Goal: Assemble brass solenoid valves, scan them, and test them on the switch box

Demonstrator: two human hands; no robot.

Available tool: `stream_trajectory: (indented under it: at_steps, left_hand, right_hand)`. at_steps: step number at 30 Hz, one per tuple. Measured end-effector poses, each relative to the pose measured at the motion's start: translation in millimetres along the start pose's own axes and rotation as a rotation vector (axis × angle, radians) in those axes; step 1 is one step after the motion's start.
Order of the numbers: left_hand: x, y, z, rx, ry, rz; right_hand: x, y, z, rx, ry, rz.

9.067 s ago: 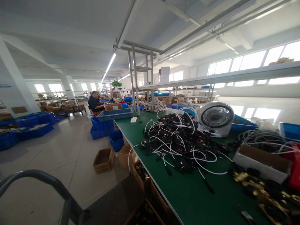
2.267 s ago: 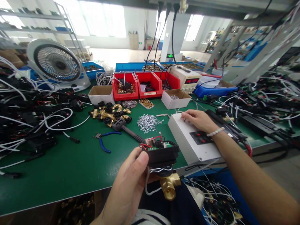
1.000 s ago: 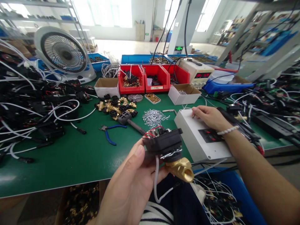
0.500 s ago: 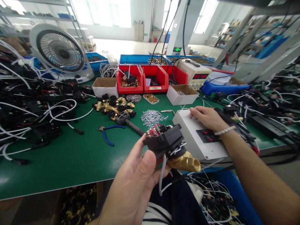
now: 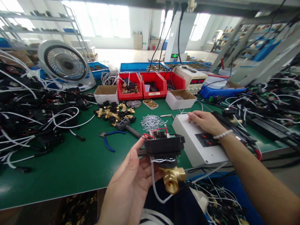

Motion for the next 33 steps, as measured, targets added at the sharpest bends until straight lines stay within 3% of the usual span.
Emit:
stream_trajectory:
  at_steps: [11,16,19,22,26,33]
  left_hand:
    - [1,0.3,2,-0.035,0.052,0.005]
    - [-3,-2.7,6,0.076,-0.004,0.064]
    - [-2,-8.7,11,0.156,0.031,0.078]
    - [-1,-17.2,16,0.176,0.055,0.082]
    - [-4,-26.1,20,0.163,-0.012,-0.008]
    - [1,-18.8,16,0.203,-0.069,-0.137]
  right_hand:
    - [0,0,-1,0.0,0.01,-0.004]
    - [0,-1,0,-0.007,0.012,0.002]
    - [-1,-1,1,-0.014,0.008,0.006]
    - [-4,-2,0,-0.018,0.011,0.005]
    - [-9,-3,-2,-0.021,0.027,-0.003]
    - [-10,-3,-2,-0.026,0.067,-0.032]
Point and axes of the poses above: each hand's wrist, its own z-axis towards the middle knuckle, its own y-axis out of the palm, x = y × z, the point moved 5 cm from there along z, towards the middle knuckle, and after that the axes turned 7 degrees about y, right-handed, at the moved point
